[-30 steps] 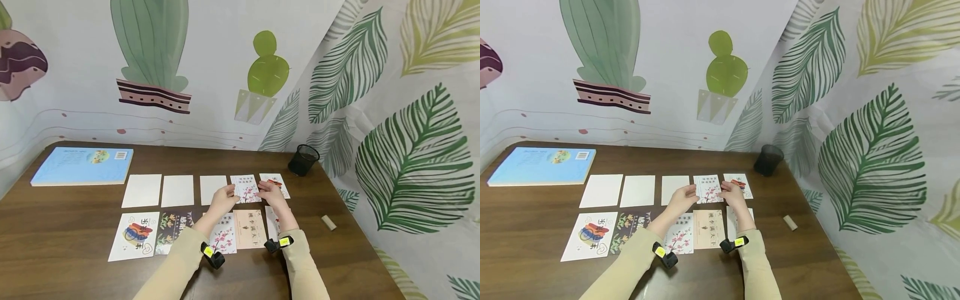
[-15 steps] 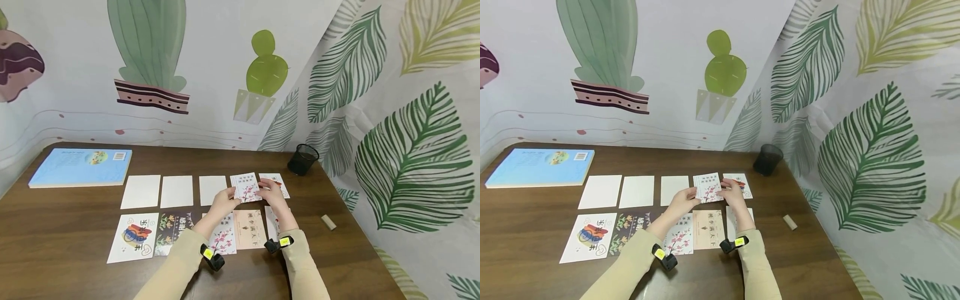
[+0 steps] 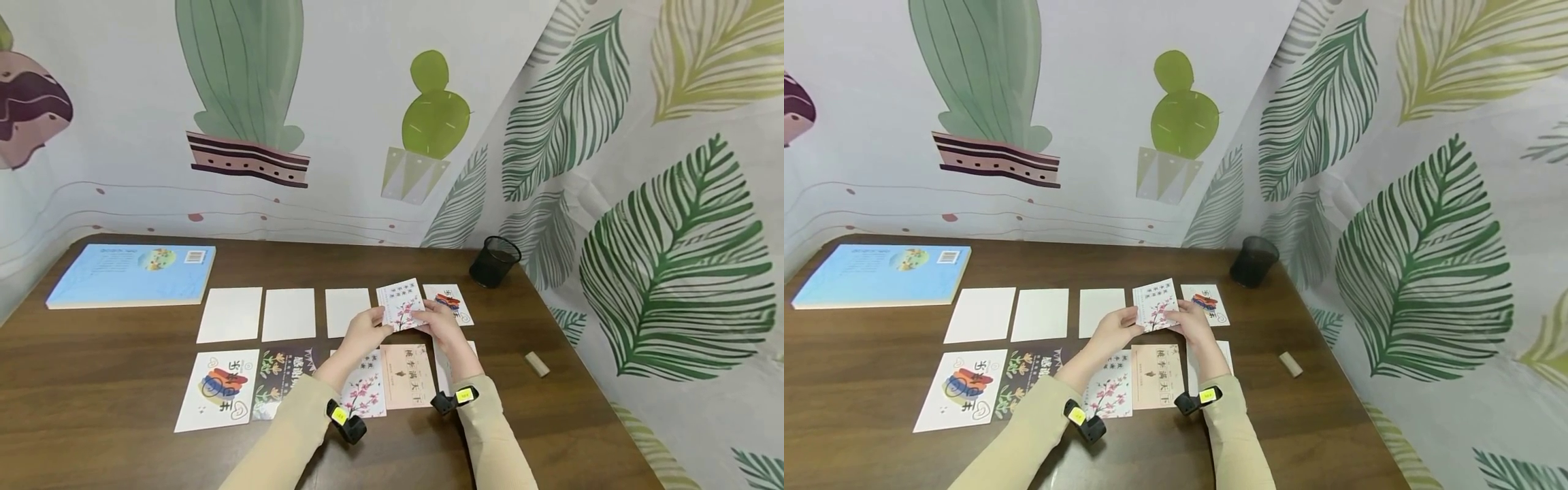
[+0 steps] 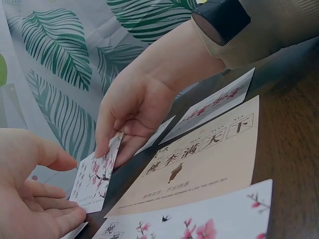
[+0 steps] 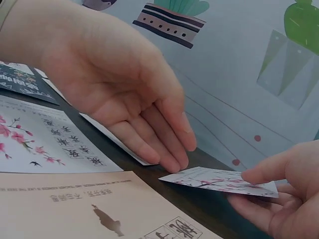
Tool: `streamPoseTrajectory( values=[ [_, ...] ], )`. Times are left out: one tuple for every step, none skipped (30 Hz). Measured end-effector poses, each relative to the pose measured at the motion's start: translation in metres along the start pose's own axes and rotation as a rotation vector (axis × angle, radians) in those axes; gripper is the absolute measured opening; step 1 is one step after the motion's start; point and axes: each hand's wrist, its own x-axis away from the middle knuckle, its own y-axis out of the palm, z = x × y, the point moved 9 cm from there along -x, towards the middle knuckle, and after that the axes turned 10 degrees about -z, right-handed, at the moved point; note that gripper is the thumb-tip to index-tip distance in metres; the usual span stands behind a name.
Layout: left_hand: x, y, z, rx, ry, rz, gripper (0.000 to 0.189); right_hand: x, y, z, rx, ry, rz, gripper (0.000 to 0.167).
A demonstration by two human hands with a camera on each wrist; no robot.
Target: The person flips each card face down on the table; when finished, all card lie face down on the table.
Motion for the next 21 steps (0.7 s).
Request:
streamPoseTrajectory(
  values=[
    [0.000,0.000,0.000,0.000,0.000,0.000,0.056,0.000,0.001,0.000,-0.006,-0.003,-0.007,0.051],
    [0.000,0.000,0.000,-0.001,0.000,0.001,0.056,0.000,0.002,0.000,-0.012,-0.007,-0.016,0.049],
    [0.000,0.000,0.001,0.001,-0.001,0.003,0.056,0.000,0.003,0.000,-0.017,-0.010,-0.020,0.047],
    [0.001,0.000,0.001,0.002,0.001,0.005,0.056,0.000,0.003,0.000,-0.021,-0.015,-0.023,0.046],
    [0.001,-0.001,0.002,0.004,0.005,0.010,0.055,0.000,0.004,0.000,-0.022,-0.022,-0.025,0.044],
    [0.001,-0.001,0.004,0.012,0.009,0.015,0.055,0.000,0.003,-0.001,-0.026,-0.027,-0.019,0.044],
    [0.002,-0.002,0.006,0.016,0.017,0.023,0.054,0.000,0.003,-0.002,-0.031,-0.036,-0.016,0.043],
    [0.002,-0.003,0.008,0.022,0.025,0.028,0.053,0.000,0.003,-0.004,-0.037,-0.045,-0.011,0.042],
    [0.003,-0.004,0.011,0.029,0.037,0.033,0.052,0.000,0.002,-0.006,-0.042,-0.056,-0.005,0.042],
    [0.004,-0.005,0.014,0.036,0.051,0.038,0.051,0.000,0.002,-0.008,-0.048,-0.067,-0.001,0.042],
    [0.004,-0.005,0.018,0.038,0.066,0.041,0.050,0.001,0.002,-0.010,-0.054,-0.078,0.004,0.042],
    [0.005,-0.006,0.022,0.038,0.079,0.042,0.049,0.002,0.002,-0.013,-0.058,-0.087,0.008,0.042],
    [0.005,-0.006,0.026,0.036,0.091,0.041,0.048,0.003,0.004,-0.015,-0.062,-0.095,0.008,0.043],
    [0.006,-0.005,0.029,0.040,0.101,0.036,0.047,0.004,0.005,-0.018,-0.062,-0.101,0.007,0.043],
    [0.007,-0.005,0.033,0.038,0.115,0.034,0.046,0.006,0.006,-0.020,-0.063,-0.107,0.006,0.044],
    [0.007,-0.004,0.036,0.037,0.125,0.031,0.045,0.007,0.009,-0.023,-0.065,-0.115,0.002,0.044],
    [0.008,-0.004,0.038,0.038,0.130,0.028,0.045,0.009,0.011,-0.026,-0.069,-0.122,-0.002,0.044],
    [0.008,-0.004,0.040,0.039,0.137,0.028,0.044,0.010,0.014,-0.029,-0.069,-0.131,-0.008,0.044],
    [0.009,-0.004,0.042,0.042,0.144,0.027,0.044,0.011,0.016,-0.031,-0.071,-0.140,-0.013,0.044],
    [0.009,-0.004,0.043,0.047,0.151,0.026,0.043,0.011,0.019,-0.033,-0.069,-0.151,-0.023,0.043],
    [0.010,-0.005,0.044,0.046,0.154,0.029,0.043,0.012,0.022,-0.035,-0.072,-0.161,-0.033,0.042]
  ],
)
